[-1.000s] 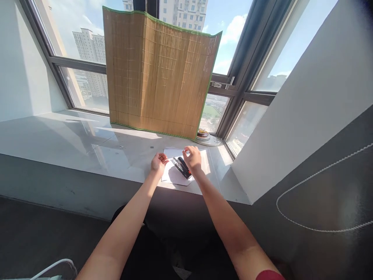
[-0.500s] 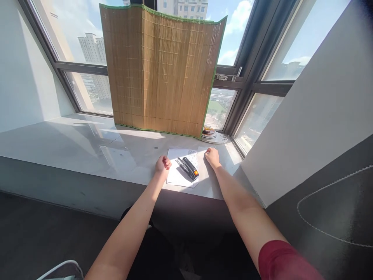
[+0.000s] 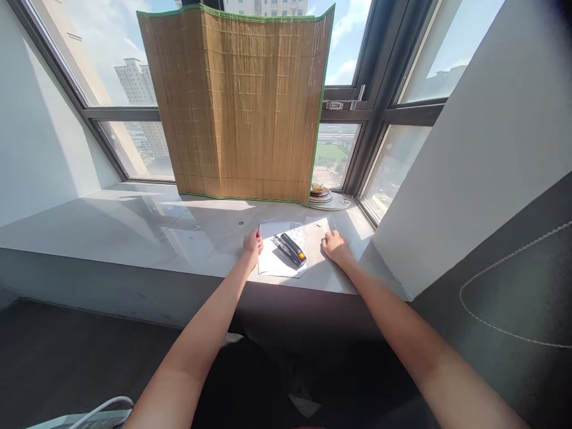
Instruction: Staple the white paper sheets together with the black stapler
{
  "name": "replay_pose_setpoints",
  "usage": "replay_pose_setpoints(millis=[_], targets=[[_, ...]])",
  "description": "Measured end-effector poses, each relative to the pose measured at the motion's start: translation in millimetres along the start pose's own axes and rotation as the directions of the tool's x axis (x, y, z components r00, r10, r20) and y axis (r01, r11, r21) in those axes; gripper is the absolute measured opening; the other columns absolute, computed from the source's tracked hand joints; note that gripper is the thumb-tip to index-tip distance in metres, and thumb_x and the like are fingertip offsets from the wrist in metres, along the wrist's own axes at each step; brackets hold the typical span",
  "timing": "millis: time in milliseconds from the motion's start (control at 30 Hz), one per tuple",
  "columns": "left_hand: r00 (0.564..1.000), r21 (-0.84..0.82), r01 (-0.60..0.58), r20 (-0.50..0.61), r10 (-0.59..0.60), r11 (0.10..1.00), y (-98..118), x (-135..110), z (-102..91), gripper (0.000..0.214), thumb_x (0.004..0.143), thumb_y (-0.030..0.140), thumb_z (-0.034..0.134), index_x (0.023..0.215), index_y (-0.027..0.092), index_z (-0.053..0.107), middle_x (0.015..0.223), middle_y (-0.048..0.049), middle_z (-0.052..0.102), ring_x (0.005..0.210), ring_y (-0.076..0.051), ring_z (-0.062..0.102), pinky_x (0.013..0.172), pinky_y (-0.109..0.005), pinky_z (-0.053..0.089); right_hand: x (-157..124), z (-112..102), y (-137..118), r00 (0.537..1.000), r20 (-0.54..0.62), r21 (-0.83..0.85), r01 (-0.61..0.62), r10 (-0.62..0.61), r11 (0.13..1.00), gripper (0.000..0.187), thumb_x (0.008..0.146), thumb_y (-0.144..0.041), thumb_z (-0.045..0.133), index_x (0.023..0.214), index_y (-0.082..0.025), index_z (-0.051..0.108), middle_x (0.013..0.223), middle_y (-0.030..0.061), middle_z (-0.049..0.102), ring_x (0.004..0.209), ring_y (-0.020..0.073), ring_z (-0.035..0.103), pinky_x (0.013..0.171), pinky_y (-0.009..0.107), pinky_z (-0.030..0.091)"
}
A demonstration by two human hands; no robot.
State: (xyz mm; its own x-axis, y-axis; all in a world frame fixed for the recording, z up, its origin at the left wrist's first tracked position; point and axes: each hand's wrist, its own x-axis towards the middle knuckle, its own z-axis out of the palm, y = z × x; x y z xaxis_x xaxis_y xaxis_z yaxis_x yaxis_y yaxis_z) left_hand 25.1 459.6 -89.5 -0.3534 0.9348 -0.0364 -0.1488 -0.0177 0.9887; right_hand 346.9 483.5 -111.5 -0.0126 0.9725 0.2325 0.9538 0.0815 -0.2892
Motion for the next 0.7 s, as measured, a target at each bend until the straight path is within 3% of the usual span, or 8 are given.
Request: replay_pose_setpoints(millis=[67, 133, 200, 267, 333, 400, 533, 700], targets=[[0.998, 0.151, -0.047, -0.044, 0.054, 0.987, 6, 15, -6.9, 0.035, 0.095, 0.020, 0.057, 0.064, 0.025, 0.042, 0.063, 0.0001, 0.041, 0.064, -0.019, 0.054, 0.059, -0.028, 0.041, -3, -1, -1, 1.000, 0.006, -0.037, 0.006, -0.006, 0.999, 0.032, 0.108, -0.024, 0.045, 0.114, -0.013, 0.074, 0.121, 0.0227, 0.065, 0.111, 0.0336, 0.064, 0.100, 0.045, 0.046], [0.988, 0.275, -0.102, -0.083, 0.129, 0.956, 14, 32, -16.0, 0.029, 0.093, 0.016, 0.059, 0.068, 0.024, 0.049, 0.079, -0.0073, 0.059, 0.095, -0.028, 0.066, 0.077, -0.033, 0.051, -2, -1, -1, 1.000, 0.002, -0.045, 0.005, -0.005, 0.999, 0.032, 0.108, -0.025, 0.045, 0.114, -0.013, 0.074, 0.121, 0.0223, 0.065, 0.113, 0.0338, 0.063, 0.101, 0.045, 0.045], [0.969, 0.472, -0.172, -0.075, 0.234, 0.865, 20, 48, -24.6, 0.013, 0.091, 0.011, 0.061, 0.084, 0.022, 0.063, 0.112, -0.0157, 0.069, 0.130, -0.035, 0.061, 0.100, -0.039, 0.052, -1, -1, -1, 1.000, -0.005, -0.044, 0.007, -0.007, 0.999, 0.031, 0.108, -0.025, 0.045, 0.113, -0.014, 0.074, 0.120, 0.0212, 0.066, 0.114, 0.0332, 0.063, 0.101, 0.044, 0.045], [0.942, 0.786, -0.232, 0.035, 0.332, 0.573, 21, 62, -30.3, 0.024, 0.093, 0.011, 0.061, 0.114, 0.018, 0.071, 0.146, -0.0221, 0.062, 0.150, -0.039, 0.049, 0.118, -0.048, 0.045, -1, 0, -1, 1.000, -0.013, -0.044, 0.005, -0.006, 0.999, 0.031, 0.108, -0.025, 0.045, 0.113, -0.014, 0.074, 0.120, 0.0203, 0.066, 0.114, 0.0324, 0.063, 0.102, 0.043, 0.045], [0.941, 0.939, -0.232, 0.151, 0.303, 0.252, 18, 72, -32.5, 0.040, 0.099, 0.013, 0.056, 0.138, 0.015, 0.068, 0.160, -0.0251, 0.054, 0.156, -0.040, 0.045, 0.124, -0.052, 0.041, -1, 1, -2, 1.000, -0.013, -0.045, -0.003, 0.003, 0.999, 0.031, 0.108, -0.025, 0.045, 0.113, -0.014, 0.074, 0.121, 0.0200, 0.066, 0.114, 0.0318, 0.063, 0.104, 0.043, 0.045], [0.951, 0.966, -0.232, 0.201, 0.234, 0.115, 14, 74, -32.9, 0.046, 0.103, 0.010, 0.049, 0.145, 0.013, 0.066, 0.158, -0.0248, 0.058, 0.154, -0.037, 0.050, 0.124, -0.048, 0.042, -2, 2, -2, 1.000, -0.012, -0.044, -0.009, 0.008, 0.999, 0.031, 0.108, -0.024, 0.045, 0.114, -0.014, 0.074, 0.122, 0.0202, 0.067, 0.116, 0.0317, 0.064, 0.105, 0.043, 0.045], [0.945, 0.961, -0.262, 0.238, 0.224, 0.085, 6, 57, -37.0, 0.053, 0.100, -0.001, 0.042, 0.140, 0.014, 0.072, 0.142, -0.0199, 0.070, 0.143, -0.031, 0.059, 0.113, -0.037, 0.050, -2, 2, -1, 1.000, -0.021, -0.034, -0.009, 0.008, 0.999, 0.031, 0.108, -0.025, 0.047, 0.115, -0.013, 0.075, 0.123, 0.0209, 0.068, 0.118, 0.0319, 0.064, 0.106, 0.043, 0.045], [0.921, 0.950, -0.304, 0.275, 0.276, 0.068, -4, 24, -45.6, 0.049, 0.096, -0.001, 0.046, 0.126, 0.018, 0.079, 0.124, -0.0186, 0.074, 0.128, -0.033, 0.064, 0.103, -0.040, 0.055, -3, -4, -13, 0.990, -0.020, 0.129, -0.139, 0.143, 0.982, 0.024, 0.102, -0.021, 0.053, 0.101, -0.014, 0.076, 0.120, 0.0220, 0.071, 0.118, 0.0337, 0.063, 0.106, 0.046, 0.045]])
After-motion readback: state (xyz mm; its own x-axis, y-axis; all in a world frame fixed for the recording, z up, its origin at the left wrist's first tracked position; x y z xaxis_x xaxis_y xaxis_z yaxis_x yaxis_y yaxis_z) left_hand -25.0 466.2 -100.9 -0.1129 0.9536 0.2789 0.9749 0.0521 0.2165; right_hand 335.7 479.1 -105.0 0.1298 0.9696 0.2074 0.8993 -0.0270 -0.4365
